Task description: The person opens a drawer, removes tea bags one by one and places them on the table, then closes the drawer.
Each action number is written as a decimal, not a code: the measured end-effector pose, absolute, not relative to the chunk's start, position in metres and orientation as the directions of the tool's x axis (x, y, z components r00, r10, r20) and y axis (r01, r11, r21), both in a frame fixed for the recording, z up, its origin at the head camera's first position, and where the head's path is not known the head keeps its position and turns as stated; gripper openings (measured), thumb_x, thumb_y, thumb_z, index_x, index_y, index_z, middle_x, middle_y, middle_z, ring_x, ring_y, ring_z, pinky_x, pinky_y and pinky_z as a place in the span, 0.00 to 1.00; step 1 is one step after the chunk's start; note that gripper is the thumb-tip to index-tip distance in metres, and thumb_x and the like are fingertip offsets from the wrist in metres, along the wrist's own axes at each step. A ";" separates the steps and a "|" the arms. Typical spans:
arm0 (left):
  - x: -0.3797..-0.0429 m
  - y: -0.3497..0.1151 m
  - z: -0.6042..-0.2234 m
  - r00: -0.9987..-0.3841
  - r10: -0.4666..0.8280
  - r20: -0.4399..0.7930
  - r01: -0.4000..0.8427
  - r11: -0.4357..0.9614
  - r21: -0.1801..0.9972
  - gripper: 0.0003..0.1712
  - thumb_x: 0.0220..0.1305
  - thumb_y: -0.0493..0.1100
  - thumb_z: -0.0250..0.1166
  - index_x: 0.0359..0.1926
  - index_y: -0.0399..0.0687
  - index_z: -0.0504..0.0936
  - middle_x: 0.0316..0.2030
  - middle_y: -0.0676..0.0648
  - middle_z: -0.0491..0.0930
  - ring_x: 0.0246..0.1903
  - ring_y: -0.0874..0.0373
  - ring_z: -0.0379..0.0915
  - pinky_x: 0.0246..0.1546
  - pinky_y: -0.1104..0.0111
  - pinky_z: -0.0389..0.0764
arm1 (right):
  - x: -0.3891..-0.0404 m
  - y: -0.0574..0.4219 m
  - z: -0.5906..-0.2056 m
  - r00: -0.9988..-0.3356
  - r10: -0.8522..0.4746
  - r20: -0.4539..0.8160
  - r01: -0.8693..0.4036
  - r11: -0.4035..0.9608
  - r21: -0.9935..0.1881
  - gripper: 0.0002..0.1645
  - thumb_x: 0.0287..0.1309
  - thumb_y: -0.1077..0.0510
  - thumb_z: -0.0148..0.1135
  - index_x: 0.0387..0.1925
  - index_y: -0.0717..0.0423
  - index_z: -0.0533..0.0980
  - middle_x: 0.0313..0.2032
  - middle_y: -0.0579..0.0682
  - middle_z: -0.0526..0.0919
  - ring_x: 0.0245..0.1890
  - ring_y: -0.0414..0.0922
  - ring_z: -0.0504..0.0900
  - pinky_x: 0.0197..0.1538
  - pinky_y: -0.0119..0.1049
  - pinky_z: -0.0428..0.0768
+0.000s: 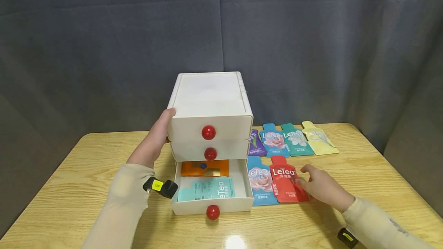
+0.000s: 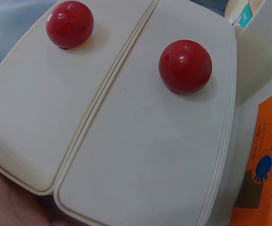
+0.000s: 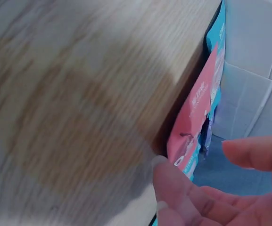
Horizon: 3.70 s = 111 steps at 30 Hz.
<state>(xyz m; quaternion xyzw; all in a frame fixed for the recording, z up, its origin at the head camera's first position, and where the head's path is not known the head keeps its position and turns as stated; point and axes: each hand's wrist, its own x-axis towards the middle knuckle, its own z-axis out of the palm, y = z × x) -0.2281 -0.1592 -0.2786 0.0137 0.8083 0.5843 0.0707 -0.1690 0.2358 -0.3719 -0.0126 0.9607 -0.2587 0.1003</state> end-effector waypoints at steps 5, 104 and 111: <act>-0.228 -0.159 -0.279 -0.989 0.111 -0.094 -0.054 0.318 0.947 0.43 0.68 0.67 0.29 0.75 0.47 0.48 0.70 0.38 0.49 0.67 0.43 0.45 0.64 0.46 0.49 | -0.164 0.233 -0.365 -0.987 -0.074 -0.141 0.003 0.876 -0.483 0.29 0.62 0.56 0.62 0.56 0.73 0.67 0.24 0.51 0.72 0.23 0.46 0.69 0.28 0.38 0.69; -0.228 -0.161 -0.280 -0.989 0.105 -0.106 -0.069 0.309 0.948 0.43 0.68 0.68 0.29 0.74 0.47 0.51 0.69 0.38 0.51 0.67 0.43 0.45 0.65 0.45 0.47 | -0.171 0.074 -0.370 -0.834 -0.539 0.120 -0.464 0.568 -0.680 0.11 0.58 0.68 0.64 0.43 0.65 0.80 0.41 0.56 0.84 0.42 0.50 0.80 0.50 0.48 0.78; -0.228 -0.160 -0.280 -0.989 0.108 -0.097 -0.060 0.305 0.951 0.43 0.68 0.67 0.30 0.73 0.46 0.51 0.68 0.38 0.51 0.66 0.43 0.45 0.65 0.46 0.49 | -0.178 0.067 -0.367 -0.823 -0.568 0.010 -0.436 0.620 -0.652 0.15 0.59 0.64 0.65 0.48 0.64 0.80 0.46 0.56 0.83 0.49 0.52 0.79 0.55 0.49 0.75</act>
